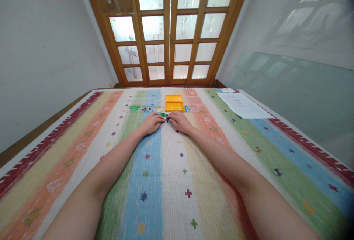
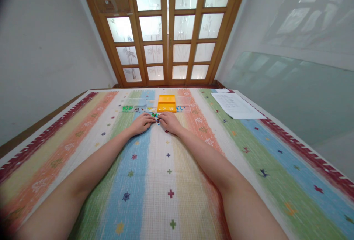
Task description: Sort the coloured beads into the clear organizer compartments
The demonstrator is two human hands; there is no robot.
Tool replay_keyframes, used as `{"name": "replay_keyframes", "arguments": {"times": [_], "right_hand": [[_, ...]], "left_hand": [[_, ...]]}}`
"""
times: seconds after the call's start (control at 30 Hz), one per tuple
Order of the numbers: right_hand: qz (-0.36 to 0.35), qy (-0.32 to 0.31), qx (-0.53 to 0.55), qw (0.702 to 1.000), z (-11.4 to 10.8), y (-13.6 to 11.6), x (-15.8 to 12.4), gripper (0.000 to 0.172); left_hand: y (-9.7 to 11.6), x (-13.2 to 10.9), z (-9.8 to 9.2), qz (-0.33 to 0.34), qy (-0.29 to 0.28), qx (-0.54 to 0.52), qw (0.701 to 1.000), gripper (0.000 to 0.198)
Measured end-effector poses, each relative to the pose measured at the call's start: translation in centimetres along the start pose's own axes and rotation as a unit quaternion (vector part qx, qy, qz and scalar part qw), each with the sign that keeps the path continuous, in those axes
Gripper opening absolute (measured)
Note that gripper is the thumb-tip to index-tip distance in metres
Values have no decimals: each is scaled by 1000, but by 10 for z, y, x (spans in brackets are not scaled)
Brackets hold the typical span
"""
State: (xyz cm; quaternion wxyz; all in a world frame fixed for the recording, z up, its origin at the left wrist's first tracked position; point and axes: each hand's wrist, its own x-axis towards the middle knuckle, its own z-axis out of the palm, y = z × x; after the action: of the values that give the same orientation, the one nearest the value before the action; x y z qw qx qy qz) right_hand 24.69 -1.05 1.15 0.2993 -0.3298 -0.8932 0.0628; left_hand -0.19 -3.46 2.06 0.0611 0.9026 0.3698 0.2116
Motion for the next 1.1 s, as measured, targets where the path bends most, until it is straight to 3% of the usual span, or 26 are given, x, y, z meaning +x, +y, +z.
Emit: {"name": "replay_keyframes", "arguments": {"times": [0.33,0.57,1.1], "right_hand": [[4,5,0,1000,3,3,0,26],[-13,19,9,1000,9,11,-1,25],[-13,22,21,999,11,12,-1,25]], "left_hand": [[-1,1,-2,-9,-9,40,999,40],[0,0,-3,-7,36,35,999,44],[1,-1,-2,16,17,16,1000,32]]}}
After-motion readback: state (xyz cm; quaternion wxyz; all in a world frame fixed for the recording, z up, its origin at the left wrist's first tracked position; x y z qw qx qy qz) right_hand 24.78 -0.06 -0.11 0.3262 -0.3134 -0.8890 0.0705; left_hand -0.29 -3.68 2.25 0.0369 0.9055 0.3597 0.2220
